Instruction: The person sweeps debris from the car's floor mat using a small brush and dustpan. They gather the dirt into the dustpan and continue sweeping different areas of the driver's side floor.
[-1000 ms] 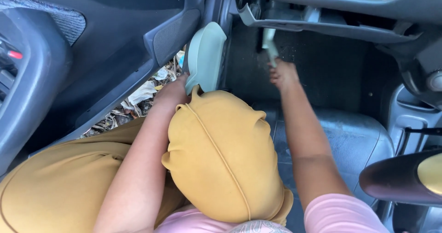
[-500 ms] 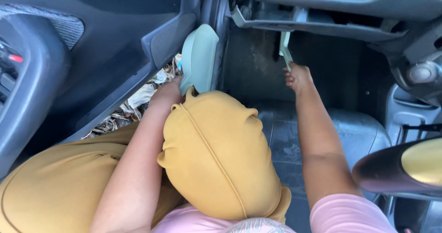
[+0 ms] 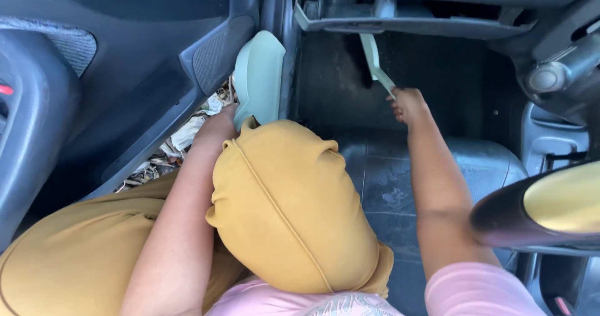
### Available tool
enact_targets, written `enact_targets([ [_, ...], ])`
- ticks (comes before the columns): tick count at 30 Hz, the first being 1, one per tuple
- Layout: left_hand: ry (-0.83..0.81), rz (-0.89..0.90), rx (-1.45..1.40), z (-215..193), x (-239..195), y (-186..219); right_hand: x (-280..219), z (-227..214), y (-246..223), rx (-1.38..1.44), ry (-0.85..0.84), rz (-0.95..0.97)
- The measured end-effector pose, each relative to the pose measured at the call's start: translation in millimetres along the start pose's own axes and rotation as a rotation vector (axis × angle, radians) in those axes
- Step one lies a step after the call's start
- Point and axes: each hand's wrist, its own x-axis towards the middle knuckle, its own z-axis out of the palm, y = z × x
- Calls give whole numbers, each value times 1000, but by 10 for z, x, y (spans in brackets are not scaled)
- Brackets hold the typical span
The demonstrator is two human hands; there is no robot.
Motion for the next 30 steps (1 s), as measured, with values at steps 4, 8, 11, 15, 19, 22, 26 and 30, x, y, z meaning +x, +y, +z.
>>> enact_targets([
  [4, -8, 13, -12, 58, 58, 11, -445, 143, -148, 9, -56, -22],
  [8, -9, 37, 3, 30, 24, 32, -616, 716, -271, -181, -227, 57],
  [11, -39, -181, -86, -221, -648, 557, 86, 723, -97, -300, -141, -61],
  [15, -23, -32, -15, -43, -126, 16, 257, 219, -23, -172, -15, -38],
  [19, 2, -13, -39, 1, -28, 6, -171, 122, -274, -73, -22, -7],
  [22, 0, 11, -33, 28, -5, -25, -707, 383, -496, -136, -205, 60],
  [26, 2, 48, -34, 3, -42, -45, -126, 763, -196, -184, -224, 9],
  [30, 18, 8, -19, 26, 12, -116, -150, 597, -382, -102, -86, 58],
])
